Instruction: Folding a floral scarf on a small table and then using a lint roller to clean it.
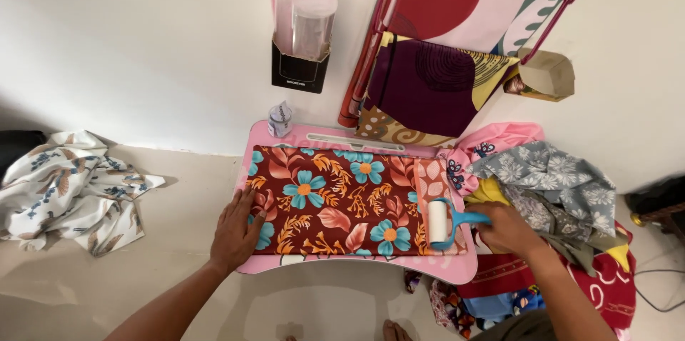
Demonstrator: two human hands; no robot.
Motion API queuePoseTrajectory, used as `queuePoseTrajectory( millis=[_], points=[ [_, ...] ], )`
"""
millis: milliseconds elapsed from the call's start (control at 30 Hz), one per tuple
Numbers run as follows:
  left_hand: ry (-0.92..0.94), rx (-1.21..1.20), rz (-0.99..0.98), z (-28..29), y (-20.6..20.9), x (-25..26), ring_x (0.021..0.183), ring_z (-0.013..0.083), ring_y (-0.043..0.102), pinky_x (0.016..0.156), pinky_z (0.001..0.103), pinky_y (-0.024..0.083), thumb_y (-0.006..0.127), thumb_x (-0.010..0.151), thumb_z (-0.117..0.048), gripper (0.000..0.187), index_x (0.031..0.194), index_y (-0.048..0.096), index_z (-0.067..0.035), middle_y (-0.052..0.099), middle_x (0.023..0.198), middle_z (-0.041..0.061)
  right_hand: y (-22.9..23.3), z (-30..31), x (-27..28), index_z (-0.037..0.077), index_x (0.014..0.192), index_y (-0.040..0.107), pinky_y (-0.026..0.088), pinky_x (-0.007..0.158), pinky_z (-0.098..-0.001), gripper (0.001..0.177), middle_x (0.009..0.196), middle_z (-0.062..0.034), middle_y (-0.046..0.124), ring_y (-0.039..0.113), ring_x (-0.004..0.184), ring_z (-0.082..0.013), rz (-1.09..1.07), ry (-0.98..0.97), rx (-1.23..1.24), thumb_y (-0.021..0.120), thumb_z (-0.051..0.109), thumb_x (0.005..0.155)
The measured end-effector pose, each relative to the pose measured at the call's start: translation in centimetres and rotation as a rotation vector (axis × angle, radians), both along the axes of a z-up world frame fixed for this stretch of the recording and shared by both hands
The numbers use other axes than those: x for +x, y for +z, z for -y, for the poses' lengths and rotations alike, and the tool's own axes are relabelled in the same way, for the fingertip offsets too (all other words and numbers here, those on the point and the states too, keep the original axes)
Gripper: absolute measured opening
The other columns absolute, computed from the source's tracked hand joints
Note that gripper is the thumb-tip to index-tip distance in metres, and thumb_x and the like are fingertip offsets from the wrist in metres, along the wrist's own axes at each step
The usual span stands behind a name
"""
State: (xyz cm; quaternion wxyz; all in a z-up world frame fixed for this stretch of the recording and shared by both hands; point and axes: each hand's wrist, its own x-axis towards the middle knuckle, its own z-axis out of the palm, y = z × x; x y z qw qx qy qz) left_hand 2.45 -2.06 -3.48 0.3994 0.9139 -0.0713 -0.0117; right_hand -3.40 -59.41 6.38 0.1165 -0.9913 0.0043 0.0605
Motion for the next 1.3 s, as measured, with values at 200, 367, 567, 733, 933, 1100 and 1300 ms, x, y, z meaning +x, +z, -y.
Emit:
queuePoseTrajectory(
  millis=[200,367,567,733,933,1100,1300],
  points=[
    [0.154,-0.379,-0.043,-0.5,-0.5,0.6,0.156,0.0339,0.022,0.129,0.050,0.015,0.035,0.110,-0.040,0.057,0.158,0.038,-0.010,0.031,0.167,0.016,1.0,-14.7,1.8,0.022,0.120,0.075,0.057,0.093,-0.0484,0.040,0.110,-0.0121,0.078,0.071,0.110,-0.0391,-0.055,0.250,0.143,0.064,0.016,0.082],
    [0.238,-0.409,-0.086,-1.7,-0.3,1.6,0.157,0.0302,0.020,0.130,0.047,0.015,0.034,0.111,-0.040,0.056,0.160,0.036,-0.015,0.029,0.168,0.012,0.1,-26.9,4.1,0.016,0.126,0.072,0.054,0.095,-0.0502,0.040,0.115,-0.0150,0.074,0.068,0.114,-0.0403,-0.030,0.414,0.289,0.063,0.014,0.087],
    [0.112,-0.186,0.081,-2.9,2.1,0.7,0.156,0.0320,0.025,0.128,0.048,0.018,0.035,0.110,-0.035,0.050,0.157,0.043,-0.019,0.035,0.165,0.012,-0.7,-34.4,7.2,0.011,0.130,0.067,0.054,0.088,-0.0476,0.038,0.109,-0.0178,0.071,0.066,0.109,-0.0424,-0.050,0.587,0.405,0.059,0.010,0.093],
    [-0.217,0.279,0.154,-5.0,0.0,1.6,0.157,0.0278,0.022,0.126,0.049,0.018,0.031,0.108,-0.040,0.054,0.160,0.036,-0.029,0.033,0.167,0.003,0.7,-32.0,7.7,0.009,0.132,0.066,0.053,0.089,-0.0510,0.041,0.111,-0.0200,0.070,0.064,0.113,-0.0450,-0.130,0.606,0.355,0.059,0.011,0.092],
    [-0.317,0.513,0.176,-6.5,-2.2,2.3,0.157,0.0274,0.021,0.126,0.053,0.019,0.043,0.101,-0.061,0.066,0.159,0.037,-0.030,0.032,0.167,-0.003,2.0,-19.8,5.4,0.015,0.128,0.071,0.054,0.091,-0.0493,0.040,0.111,-0.0146,0.074,0.067,0.110,-0.0417,-0.135,0.407,0.212,0.061,0.013,0.089],
    [-0.303,0.568,0.130,-6.2,-1.2,2.3,0.158,0.0238,0.021,0.129,0.049,0.017,0.041,0.101,-0.060,0.066,0.158,0.037,-0.029,0.029,0.169,-0.005,1.4,-4.9,3.1,0.017,0.120,0.076,0.055,0.095,-0.0518,0.040,0.112,-0.0209,0.077,0.069,0.112,-0.0457,-0.117,0.146,0.127,0.064,0.012,0.082],
    [-0.251,0.582,0.043,-6.2,-1.2,2.5,0.159,0.0198,0.017,0.131,0.046,0.012,0.031,0.103,-0.064,0.062,0.157,0.036,-0.036,0.023,0.171,-0.006,-0.8,6.4,0.6,0.020,0.119,0.080,0.058,0.090,-0.0434,0.040,0.103,-0.0129,0.083,0.077,0.098,-0.0361,-0.059,-0.083,0.100,0.067,0.015,0.082]
  ],
)
